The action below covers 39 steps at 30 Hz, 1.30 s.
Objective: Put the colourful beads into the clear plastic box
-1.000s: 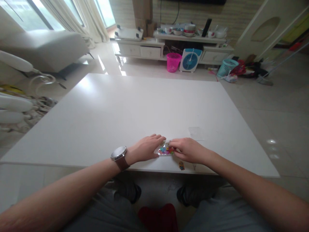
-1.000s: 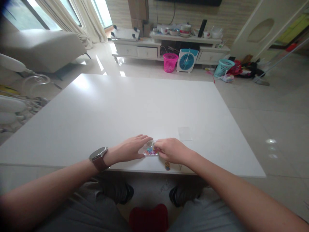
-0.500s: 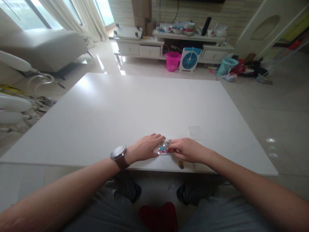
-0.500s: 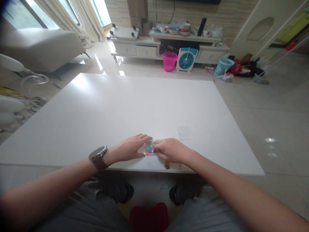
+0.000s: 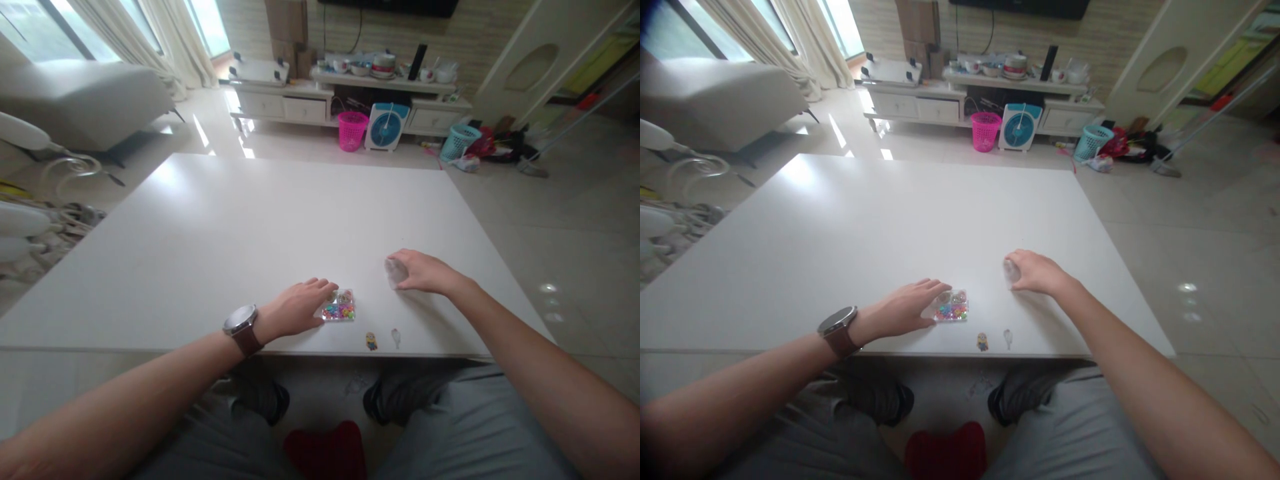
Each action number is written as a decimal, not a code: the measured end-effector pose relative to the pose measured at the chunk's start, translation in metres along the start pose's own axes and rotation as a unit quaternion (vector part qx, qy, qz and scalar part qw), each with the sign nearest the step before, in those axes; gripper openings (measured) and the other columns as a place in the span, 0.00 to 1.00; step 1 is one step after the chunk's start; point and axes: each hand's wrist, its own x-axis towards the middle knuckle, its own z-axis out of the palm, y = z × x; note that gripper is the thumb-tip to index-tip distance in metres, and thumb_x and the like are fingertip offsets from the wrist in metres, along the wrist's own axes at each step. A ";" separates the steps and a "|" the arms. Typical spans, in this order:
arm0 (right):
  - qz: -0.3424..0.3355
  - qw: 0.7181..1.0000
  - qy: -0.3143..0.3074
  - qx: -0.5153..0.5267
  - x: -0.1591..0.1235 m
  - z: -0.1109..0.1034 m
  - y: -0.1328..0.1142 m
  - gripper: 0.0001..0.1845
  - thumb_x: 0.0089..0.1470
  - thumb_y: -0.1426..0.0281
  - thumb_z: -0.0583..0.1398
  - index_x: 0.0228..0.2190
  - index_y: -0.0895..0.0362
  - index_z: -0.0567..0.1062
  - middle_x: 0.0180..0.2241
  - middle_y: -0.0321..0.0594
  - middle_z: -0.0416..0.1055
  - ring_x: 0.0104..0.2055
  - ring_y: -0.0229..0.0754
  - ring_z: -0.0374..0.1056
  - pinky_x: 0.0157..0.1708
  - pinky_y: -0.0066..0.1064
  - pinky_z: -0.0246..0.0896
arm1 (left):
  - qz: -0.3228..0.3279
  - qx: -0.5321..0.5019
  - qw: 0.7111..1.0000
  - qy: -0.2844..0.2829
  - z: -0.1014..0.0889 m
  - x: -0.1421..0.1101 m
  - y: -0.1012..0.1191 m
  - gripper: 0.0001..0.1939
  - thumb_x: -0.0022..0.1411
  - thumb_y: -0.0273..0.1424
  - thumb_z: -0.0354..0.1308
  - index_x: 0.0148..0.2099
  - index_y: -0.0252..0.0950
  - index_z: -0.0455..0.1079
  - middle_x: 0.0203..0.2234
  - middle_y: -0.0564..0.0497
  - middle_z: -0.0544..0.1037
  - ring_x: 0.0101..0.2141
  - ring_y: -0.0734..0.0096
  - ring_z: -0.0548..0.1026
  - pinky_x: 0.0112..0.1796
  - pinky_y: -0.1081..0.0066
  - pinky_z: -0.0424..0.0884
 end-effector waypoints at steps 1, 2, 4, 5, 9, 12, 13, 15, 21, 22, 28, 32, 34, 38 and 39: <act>-0.003 1.000 -0.008 0.006 0.000 0.003 0.003 0.32 0.43 0.68 0.69 0.52 0.56 0.72 0.51 0.48 0.72 0.50 0.55 0.70 0.50 0.42 0.66 | -0.001 0.003 1.000 0.005 0.000 0.000 0.000 0.25 0.60 0.29 0.59 0.58 0.39 0.60 0.47 0.45 0.73 0.48 0.58 0.71 0.46 0.61 0.69; -0.007 1.000 -0.017 0.012 -0.001 0.005 0.004 0.32 0.42 0.68 0.69 0.51 0.54 0.72 0.51 0.47 0.73 0.50 0.54 0.70 0.50 0.42 0.66 | -0.003 0.006 1.000 0.011 0.000 0.000 0.000 0.24 0.60 0.30 0.59 0.58 0.39 0.60 0.47 0.45 0.73 0.48 0.58 0.71 0.46 0.61 0.69; -0.010 0.999 -0.033 0.010 -0.002 0.008 0.003 0.33 0.40 0.70 0.69 0.51 0.53 0.73 0.50 0.46 0.72 0.49 0.55 0.70 0.48 0.41 0.67 | -0.010 0.009 1.000 0.020 0.000 0.000 0.000 0.24 0.61 0.31 0.59 0.58 0.38 0.60 0.47 0.45 0.73 0.48 0.57 0.71 0.46 0.61 0.69; -0.008 0.999 -0.040 0.002 -0.002 0.009 0.001 0.34 0.40 0.70 0.69 0.52 0.52 0.72 0.50 0.46 0.72 0.48 0.55 0.70 0.47 0.41 0.67 | -0.015 0.009 1.000 0.023 0.000 0.000 0.000 0.24 0.61 0.31 0.59 0.58 0.38 0.60 0.47 0.45 0.73 0.48 0.57 0.71 0.46 0.61 0.69; 0.005 0.999 -0.036 -0.034 -0.002 0.005 -0.010 0.34 0.41 0.71 0.67 0.53 0.54 0.72 0.49 0.49 0.71 0.48 0.57 0.70 0.45 0.42 0.67 | -0.032 0.003 0.999 0.031 0.002 0.000 -0.002 0.24 0.60 0.29 0.59 0.58 0.39 0.60 0.47 0.45 0.74 0.48 0.58 0.72 0.47 0.61 0.70; -0.017 0.999 -0.001 0.033 -0.002 -0.002 -0.020 0.37 0.43 0.69 0.66 0.57 0.55 0.69 0.47 0.48 0.69 0.48 0.55 0.70 0.47 0.44 0.67 | -0.032 -0.011 0.999 0.036 0.003 0.000 -0.003 0.25 0.60 0.28 0.59 0.59 0.39 0.60 0.49 0.44 0.73 0.50 0.57 0.71 0.49 0.59 0.70; -0.034 0.995 0.009 0.088 -0.003 -0.004 -0.025 0.38 0.44 0.68 0.67 0.58 0.55 0.67 0.48 0.48 0.68 0.48 0.54 0.69 0.49 0.44 0.67 | -0.028 -0.019 0.999 0.042 0.003 0.001 -0.003 0.27 0.59 0.27 0.59 0.60 0.39 0.59 0.52 0.43 0.72 0.52 0.56 0.71 0.51 0.58 0.70; -0.078 0.971 0.014 0.226 -0.006 -0.008 -0.036 0.39 0.46 0.68 0.67 0.60 0.53 0.64 0.50 0.47 0.66 0.51 0.51 0.68 0.52 0.44 0.67 | -0.008 -0.042 0.997 0.068 0.002 0.002 -0.001 0.33 0.58 0.27 0.61 0.64 0.40 0.55 0.58 0.42 0.67 0.58 0.55 0.67 0.56 0.55 0.68; -0.166 0.844 -0.063 0.506 -0.015 -0.014 -0.072 0.36 0.50 0.72 0.67 0.58 0.52 0.62 0.56 0.46 0.64 0.57 0.49 0.66 0.56 0.46 0.64 | 0.054 -0.106 0.978 0.169 -0.009 0.005 0.012 0.40 0.61 0.29 0.62 0.70 0.47 0.47 0.63 0.41 0.58 0.61 0.54 0.63 0.58 0.52 0.68; -0.180 0.831 -0.073 0.522 -0.016 -0.013 -0.075 0.36 0.50 0.72 0.67 0.58 0.52 0.62 0.56 0.45 0.64 0.57 0.49 0.66 0.57 0.46 0.63 | 0.059 -0.106 0.978 0.172 -0.010 0.005 0.014 0.40 0.61 0.29 0.62 0.70 0.48 0.48 0.63 0.42 0.57 0.61 0.54 0.63 0.57 0.53 0.70; -0.196 0.812 -0.096 0.542 -0.013 -0.005 -0.076 0.39 0.49 0.72 0.69 0.59 0.51 0.61 0.59 0.46 0.62 0.61 0.51 0.62 0.57 0.45 0.62 | 0.100 -0.078 0.979 0.161 -0.009 0.003 0.015 0.38 0.61 0.28 0.63 0.69 0.53 0.54 0.63 0.44 0.58 0.61 0.54 0.63 0.56 0.53 0.71; -0.201 0.805 -0.128 0.543 -0.011 0.001 -0.077 0.41 0.48 0.72 0.69 0.61 0.49 0.60 0.59 0.45 0.63 0.62 0.51 0.62 0.57 0.47 0.61 | 0.103 -0.076 0.980 0.153 -0.010 0.002 0.015 0.38 0.60 0.26 0.63 0.68 0.52 0.56 0.63 0.45 0.58 0.60 0.54 0.63 0.56 0.53 0.71; -0.205 0.802 -0.129 0.545 -0.011 0.003 -0.078 0.42 0.49 0.72 0.69 0.61 0.48 0.60 0.61 0.45 0.61 0.62 0.51 0.61 0.57 0.46 0.61 | 0.104 -0.079 0.980 0.150 -0.012 0.002 0.016 0.36 0.59 0.26 0.63 0.67 0.51 0.57 0.62 0.45 0.59 0.60 0.55 0.63 0.56 0.54 0.71; -0.193 0.827 -0.087 0.521 -0.012 0.002 -0.082 0.40 0.50 0.72 0.68 0.61 0.48 0.61 0.60 0.45 0.62 0.58 0.50 0.65 0.54 0.44 0.65 | 0.091 -0.069 0.982 0.153 -0.015 0.003 0.016 0.33 0.58 0.30 0.65 0.64 0.43 0.59 0.60 0.43 0.63 0.58 0.55 0.65 0.56 0.55 0.70; -0.184 0.838 -0.066 0.510 -0.012 0.001 -0.082 0.39 0.49 0.71 0.69 0.60 0.48 0.62 0.59 0.45 0.63 0.57 0.49 0.66 0.52 0.43 0.66 | 0.080 -0.063 0.983 0.155 -0.015 0.004 0.015 0.31 0.58 0.31 0.66 0.62 0.41 0.61 0.58 0.43 0.65 0.57 0.55 0.65 0.55 0.55 0.70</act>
